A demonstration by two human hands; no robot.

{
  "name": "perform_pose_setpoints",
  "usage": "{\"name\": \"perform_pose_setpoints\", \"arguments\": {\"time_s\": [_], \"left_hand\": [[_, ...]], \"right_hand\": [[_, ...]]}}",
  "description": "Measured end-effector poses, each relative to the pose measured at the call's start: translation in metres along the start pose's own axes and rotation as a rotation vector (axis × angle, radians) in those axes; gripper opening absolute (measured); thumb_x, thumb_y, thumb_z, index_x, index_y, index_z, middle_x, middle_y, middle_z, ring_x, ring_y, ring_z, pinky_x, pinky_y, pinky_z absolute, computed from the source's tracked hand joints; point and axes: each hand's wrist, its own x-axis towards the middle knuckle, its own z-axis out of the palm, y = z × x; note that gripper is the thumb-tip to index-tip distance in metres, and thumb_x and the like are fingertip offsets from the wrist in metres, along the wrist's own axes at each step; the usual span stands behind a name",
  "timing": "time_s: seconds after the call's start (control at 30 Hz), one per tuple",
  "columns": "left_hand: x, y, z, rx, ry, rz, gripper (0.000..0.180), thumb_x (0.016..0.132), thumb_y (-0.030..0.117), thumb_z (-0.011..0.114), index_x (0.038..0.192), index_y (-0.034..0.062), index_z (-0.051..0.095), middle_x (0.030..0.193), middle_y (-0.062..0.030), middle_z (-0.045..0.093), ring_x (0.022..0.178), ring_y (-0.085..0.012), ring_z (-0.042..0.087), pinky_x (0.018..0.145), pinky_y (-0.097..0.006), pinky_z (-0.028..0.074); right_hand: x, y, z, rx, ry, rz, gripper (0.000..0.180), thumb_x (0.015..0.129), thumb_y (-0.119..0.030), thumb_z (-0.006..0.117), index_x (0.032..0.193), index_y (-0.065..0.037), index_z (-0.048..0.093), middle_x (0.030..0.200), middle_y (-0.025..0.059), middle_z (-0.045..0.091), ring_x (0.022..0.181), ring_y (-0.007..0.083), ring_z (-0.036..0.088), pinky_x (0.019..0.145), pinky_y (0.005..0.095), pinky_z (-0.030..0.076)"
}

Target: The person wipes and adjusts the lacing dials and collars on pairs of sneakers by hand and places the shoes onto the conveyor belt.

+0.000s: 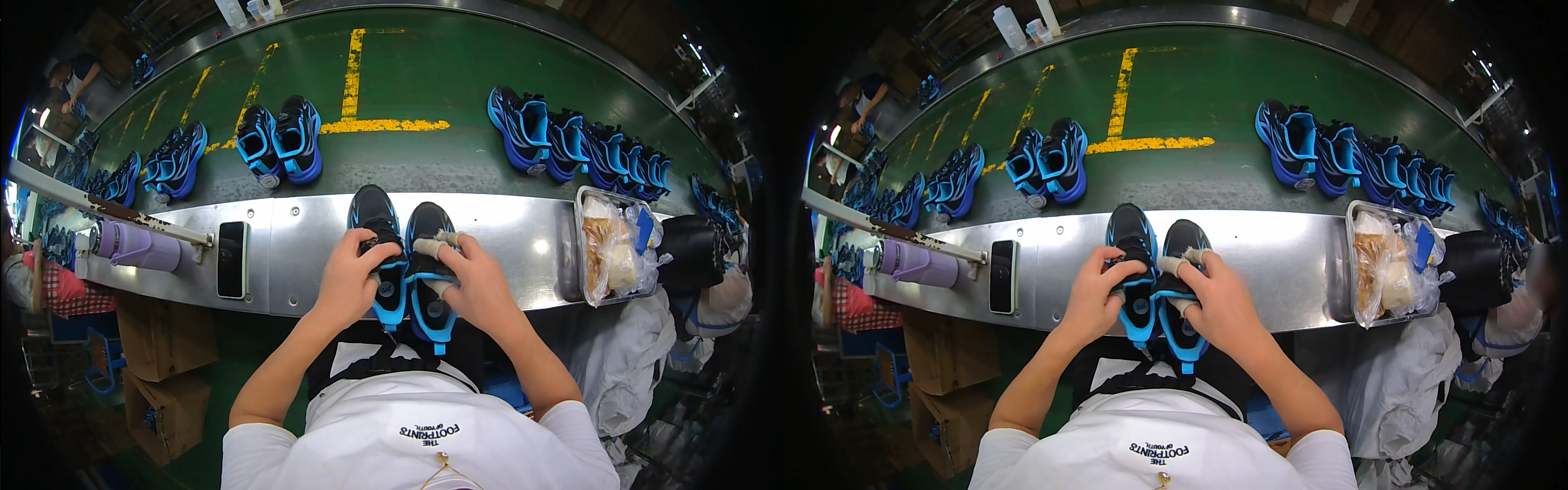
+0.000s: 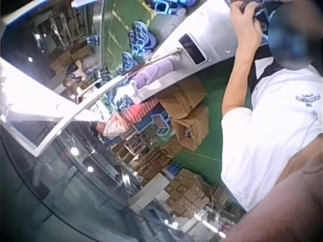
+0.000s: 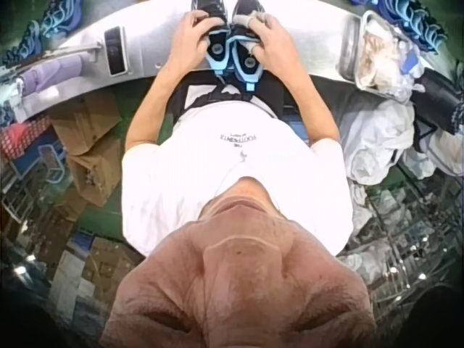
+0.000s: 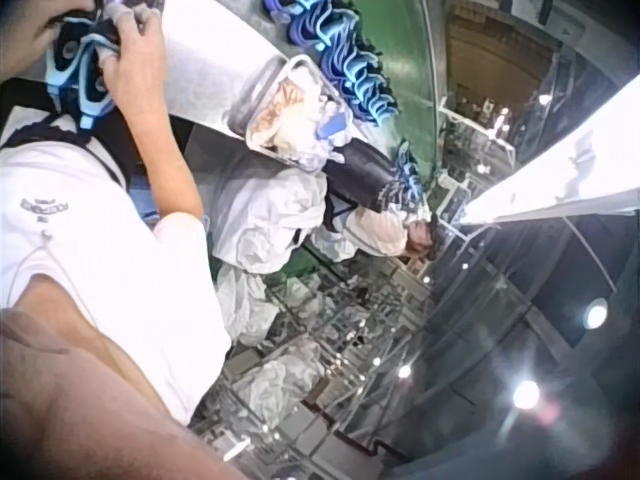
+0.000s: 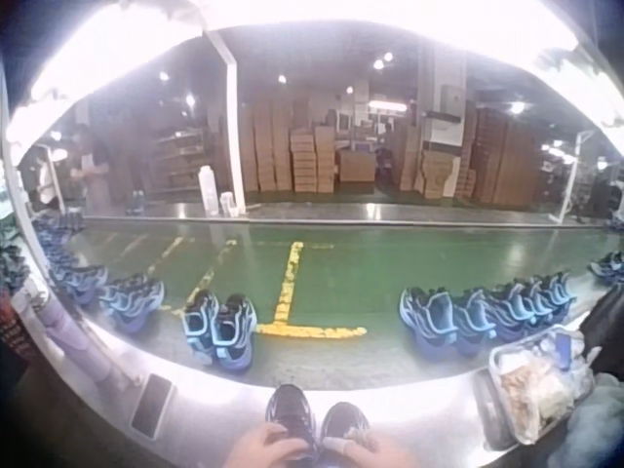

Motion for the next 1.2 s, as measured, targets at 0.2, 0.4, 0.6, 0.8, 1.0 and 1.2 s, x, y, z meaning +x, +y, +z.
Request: {"name": "perform_pose_setpoints", "arguments": {"time_s": [0.2,0.4,0.6,0.8,1.0,1.2], "left_hand": [[-0.022,0.014,0.025,0.320,0.020,0.208,0.046,0.066,-0.004,0.062,0.108,0.0129,0.068,0.131,-0.0193,0.052,0.103,-0.0364,0.053,0.084,-0.040,0.046],[-0.021,0.022,0.035,0.445,-0.002,0.205,0.053,0.069,0.000,0.064,0.121,0.0107,0.061,0.134,-0.0298,0.046,0.083,-0.0350,0.055,0.075,-0.040,0.048],[-0.021,0.027,0.032,0.340,-0.067,0.090,0.058,0.066,0.003,0.068,0.123,0.0120,0.060,0.136,-0.0296,0.042,0.096,-0.0398,0.053,0.084,-0.045,0.045],[-0.031,0.050,0.017,0.247,-0.254,0.037,0.073,0.078,0.033,0.067,0.140,0.0029,0.043,0.149,-0.0369,0.015,0.118,-0.0542,0.038,0.101,-0.058,0.033],[-0.037,0.052,0.049,0.258,-0.134,0.067,0.092,0.064,0.033,0.080,0.142,0.0037,0.039,0.151,-0.0361,0.010,0.125,-0.0525,0.030,0.099,-0.056,0.031],[0.011,0.039,0.064,0.318,0.094,0.034,0.080,0.060,0.014,0.077,0.135,0.0065,0.049,0.149,-0.0291,0.023,0.123,-0.0471,0.036,0.097,-0.051,0.034]], "right_hand": [[-0.032,0.001,-0.009,-0.064,-0.103,0.001,0.059,0.063,-0.001,0.075,0.118,-0.015,0.059,0.097,0.0123,0.057,0.082,0.0324,0.060,0.072,0.0389,0.051],[-0.045,-0.014,0.005,-0.242,-0.205,-0.150,0.064,0.064,-0.003,0.075,0.124,-0.009,0.055,0.115,0.0215,0.052,0.088,0.0326,0.058,0.074,0.0375,0.053],[-0.065,0.003,-0.008,-0.215,-0.197,-0.172,0.053,0.070,-0.003,0.070,0.121,-0.015,0.060,0.121,0.0236,0.051,0.093,0.0336,0.058,0.072,0.0378,0.054],[-0.065,0.004,-0.007,-0.332,-0.149,-0.183,0.046,0.068,-0.002,0.069,0.112,-0.016,0.063,0.116,0.0220,0.052,0.093,0.0335,0.055,0.072,0.0374,0.053],[-0.062,0.005,-0.005,-0.265,-0.054,-0.065,0.055,0.061,0.000,0.075,0.112,-0.018,0.063,0.121,0.0181,0.053,0.097,0.0352,0.055,0.077,0.0401,0.052],[-0.011,0.015,-0.002,-0.252,0.103,-0.095,0.051,0.064,0.001,0.071,0.111,-0.014,0.061,0.115,0.0162,0.053,0.094,0.0359,0.054,0.075,0.0425,0.051]]}}
